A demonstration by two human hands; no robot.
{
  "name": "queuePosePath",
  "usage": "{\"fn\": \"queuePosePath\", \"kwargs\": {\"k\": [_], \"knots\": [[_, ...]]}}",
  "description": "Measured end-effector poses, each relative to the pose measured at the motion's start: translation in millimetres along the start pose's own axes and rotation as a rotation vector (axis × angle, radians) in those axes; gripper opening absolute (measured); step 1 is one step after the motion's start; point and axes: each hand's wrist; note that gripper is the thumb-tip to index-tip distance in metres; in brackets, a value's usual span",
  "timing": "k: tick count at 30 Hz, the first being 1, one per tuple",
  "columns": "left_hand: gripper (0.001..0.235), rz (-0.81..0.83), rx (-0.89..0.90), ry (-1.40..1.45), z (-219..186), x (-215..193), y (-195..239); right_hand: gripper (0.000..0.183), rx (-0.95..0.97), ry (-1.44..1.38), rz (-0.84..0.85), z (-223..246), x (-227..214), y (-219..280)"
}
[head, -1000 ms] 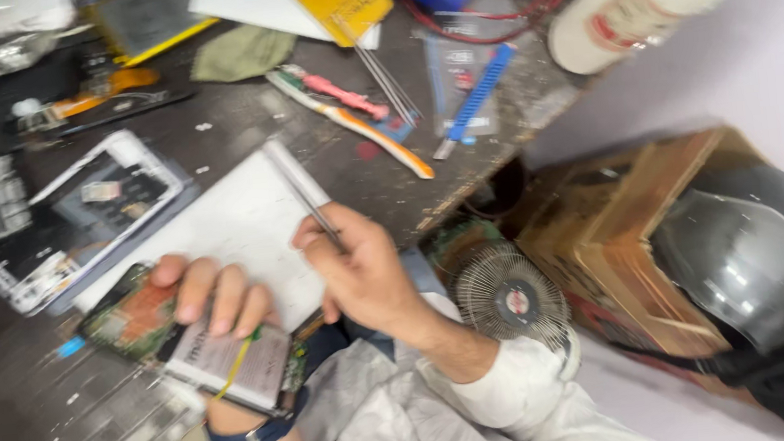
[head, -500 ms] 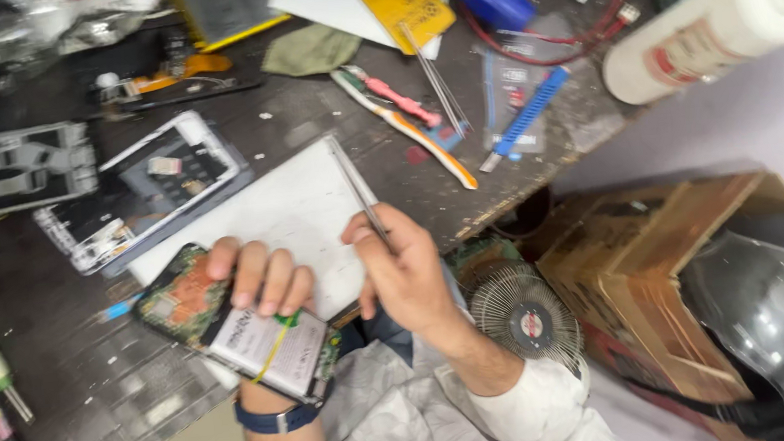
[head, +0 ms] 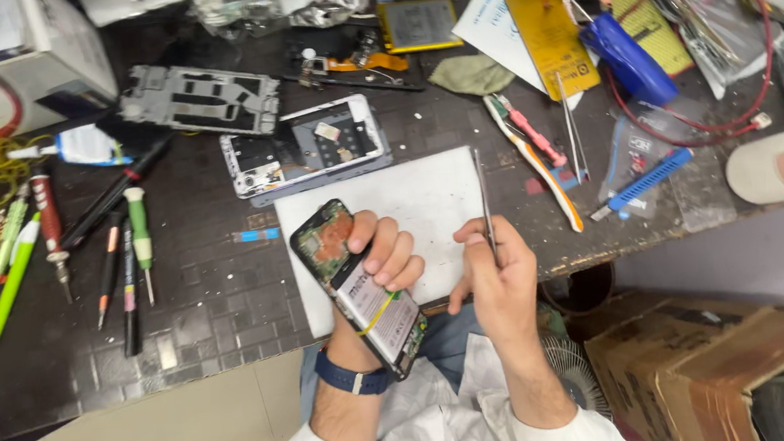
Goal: The person cleans the internal components of a disassembled smartphone with a toothbrush, then uses tweezers to adjust small parts and connectors. The person secures the phone with a rubber band and continues to manipulate internal components with tweezers.
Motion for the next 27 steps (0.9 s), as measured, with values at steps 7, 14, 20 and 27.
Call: {"fn": "queuePosePath", "kwargs": {"k": [7, 14, 20, 27], "knots": [[0.028, -0.040, 0.032, -0.070, 10, 7, -12, 0.019, -0.035, 0.012, 0.010, -2, 1, 3], [0.052, -0.403, -0.147, -0.560, 1, 37, -56, 0.024, -0.028, 0.005, 0.027, -7, -4, 2], [0.056, -0.571, -0.384, -0.804, -22, 45, -104, 0.027, 0.002, -0.014, -0.023, -1, 2, -1], [0.044, -0.446, -0.498, -0.811, -22, 19, -106, 0.032, -0.023, -0.112, -0.042, -4, 2, -3]]}}
Point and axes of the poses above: each hand's wrist, its own y-axis away from the middle knuckle, its own x-axis out of the palm, z = x × y, and after that the axes turned 15 degrees about z, right-handed
